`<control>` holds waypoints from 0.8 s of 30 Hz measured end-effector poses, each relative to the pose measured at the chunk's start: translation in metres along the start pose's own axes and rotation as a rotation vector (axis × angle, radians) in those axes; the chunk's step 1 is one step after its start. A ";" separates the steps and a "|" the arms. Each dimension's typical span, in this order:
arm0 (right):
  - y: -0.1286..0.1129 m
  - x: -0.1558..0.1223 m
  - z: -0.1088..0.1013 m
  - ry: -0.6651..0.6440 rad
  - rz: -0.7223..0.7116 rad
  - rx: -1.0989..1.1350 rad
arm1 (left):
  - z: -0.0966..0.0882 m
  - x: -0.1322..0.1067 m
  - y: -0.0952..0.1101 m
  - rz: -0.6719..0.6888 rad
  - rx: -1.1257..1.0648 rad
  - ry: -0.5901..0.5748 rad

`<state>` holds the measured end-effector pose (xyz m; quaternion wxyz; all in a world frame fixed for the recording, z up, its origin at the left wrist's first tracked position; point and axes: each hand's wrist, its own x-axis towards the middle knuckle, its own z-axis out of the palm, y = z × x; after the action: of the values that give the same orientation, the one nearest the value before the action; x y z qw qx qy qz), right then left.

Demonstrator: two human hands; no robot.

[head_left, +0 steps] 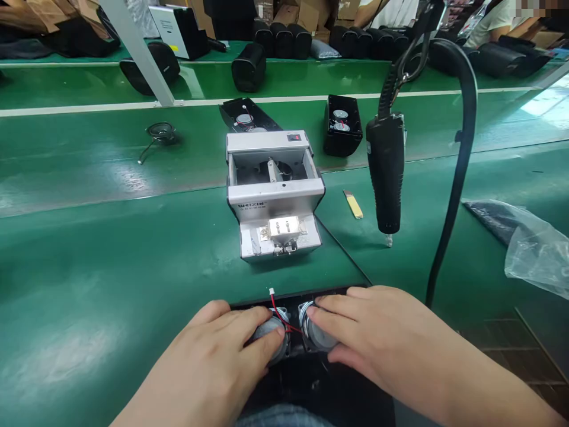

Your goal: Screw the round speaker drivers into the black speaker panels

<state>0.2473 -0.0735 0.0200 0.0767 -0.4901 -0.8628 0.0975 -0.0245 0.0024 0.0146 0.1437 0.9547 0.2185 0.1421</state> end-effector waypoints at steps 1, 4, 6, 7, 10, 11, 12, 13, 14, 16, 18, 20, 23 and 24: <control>0.000 0.000 0.000 -0.002 -0.002 0.000 | 0.000 -0.001 0.000 0.006 0.023 -0.010; 0.000 0.000 0.001 -0.006 -0.006 -0.016 | 0.000 -0.003 0.000 0.030 0.085 -0.041; 0.000 -0.001 0.001 -0.005 -0.005 -0.025 | -0.001 -0.005 0.000 0.038 0.108 -0.042; 0.000 -0.002 0.001 -0.002 -0.005 -0.025 | -0.001 -0.005 0.000 0.038 0.115 -0.041; 0.000 -0.004 0.001 -0.007 -0.006 -0.020 | -0.002 -0.006 0.001 0.048 0.129 -0.023; 0.000 -0.005 0.001 -0.008 -0.010 -0.018 | -0.002 -0.006 0.001 0.051 0.129 -0.020; 0.000 -0.005 0.001 -0.004 -0.014 -0.016 | -0.002 -0.005 0.001 0.055 0.128 -0.012; 0.000 -0.006 0.000 0.002 -0.016 -0.013 | -0.002 -0.005 0.001 0.056 0.124 -0.004; 0.000 -0.006 0.000 0.001 -0.015 -0.008 | -0.001 -0.005 0.001 0.054 0.116 0.003; 0.000 -0.006 -0.001 -0.001 -0.011 -0.003 | -0.001 -0.005 0.000 0.042 0.092 0.016; 0.000 -0.005 -0.003 -0.019 -0.009 0.007 | -0.002 -0.005 -0.001 0.033 0.069 0.022; 0.001 -0.005 -0.004 -0.033 -0.014 0.025 | -0.003 -0.005 -0.001 0.030 0.060 0.029; 0.002 -0.004 -0.004 -0.023 -0.008 0.055 | -0.003 -0.003 0.000 0.016 0.041 0.028; 0.002 -0.004 -0.004 -0.011 -0.003 0.060 | -0.004 -0.001 0.001 0.008 0.032 0.025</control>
<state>0.2520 -0.0760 0.0235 0.0869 -0.4856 -0.8607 0.1256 -0.0267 0.0017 0.0179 0.1252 0.9559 0.2187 0.1510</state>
